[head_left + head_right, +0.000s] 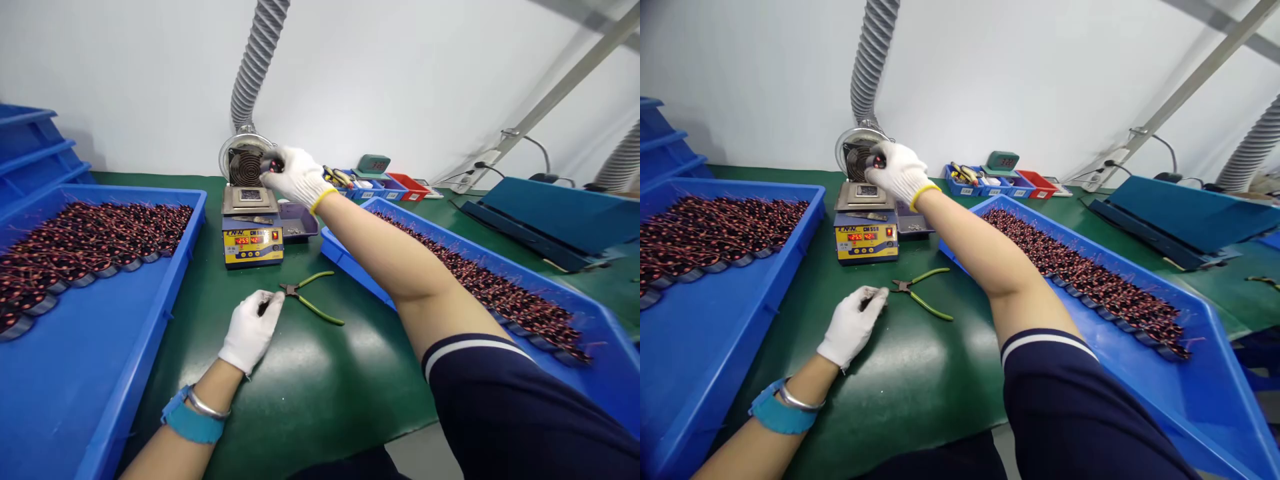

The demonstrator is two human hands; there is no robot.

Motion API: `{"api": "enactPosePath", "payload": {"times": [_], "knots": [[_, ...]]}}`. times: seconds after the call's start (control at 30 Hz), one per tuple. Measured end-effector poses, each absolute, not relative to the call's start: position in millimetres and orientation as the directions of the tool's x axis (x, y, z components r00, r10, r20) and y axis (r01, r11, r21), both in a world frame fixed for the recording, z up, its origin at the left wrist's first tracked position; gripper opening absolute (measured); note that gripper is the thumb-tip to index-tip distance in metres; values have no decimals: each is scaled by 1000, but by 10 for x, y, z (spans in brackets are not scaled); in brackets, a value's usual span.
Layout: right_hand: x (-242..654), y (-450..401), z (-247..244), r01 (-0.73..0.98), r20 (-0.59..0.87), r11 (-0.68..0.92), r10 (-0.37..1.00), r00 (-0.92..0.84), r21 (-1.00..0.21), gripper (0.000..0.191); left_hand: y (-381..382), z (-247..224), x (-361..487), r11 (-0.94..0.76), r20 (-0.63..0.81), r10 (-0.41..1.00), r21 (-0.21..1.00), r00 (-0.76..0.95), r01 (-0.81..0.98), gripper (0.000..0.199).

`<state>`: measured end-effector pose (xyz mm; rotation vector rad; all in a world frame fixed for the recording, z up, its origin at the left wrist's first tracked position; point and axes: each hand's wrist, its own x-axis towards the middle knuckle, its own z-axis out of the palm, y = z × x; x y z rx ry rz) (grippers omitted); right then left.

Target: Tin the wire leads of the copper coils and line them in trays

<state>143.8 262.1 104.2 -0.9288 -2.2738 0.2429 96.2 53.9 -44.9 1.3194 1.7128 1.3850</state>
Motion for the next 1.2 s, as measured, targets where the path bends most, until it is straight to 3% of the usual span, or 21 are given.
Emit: {"api": "enactPosePath", "payload": {"times": [0.1,0.3,0.43,0.57,0.67,0.77,1.0,1.2], "knots": [[1106,2846,1231,694,431,660,736,-522,-287,22,569,-498,960,25,98,946,927,-308,373,32],[680,3104,1203,792,295,593,789,-538,-141,38,604,-540,913,33,92,958,905,-271,424,28],[581,3150,1096,788,310,596,786,-535,-152,44,611,-584,932,37,101,959,882,-265,469,23],[532,3214,995,769,330,610,778,-535,-193,36,612,-600,941,49,94,960,873,-265,485,27],[491,3304,945,741,337,619,777,-532,-259,28,611,-593,940,59,86,961,865,-263,499,30],[465,3346,943,730,331,604,793,-512,-319,33,609,-581,942,61,85,962,860,-259,506,31],[485,3268,988,795,261,585,802,-537,-161,39,601,-542,953,84,63,964,850,-258,521,32],[525,3269,993,790,282,598,788,-548,-134,43,602,-505,960,130,15,965,839,-260,529,32]]}}
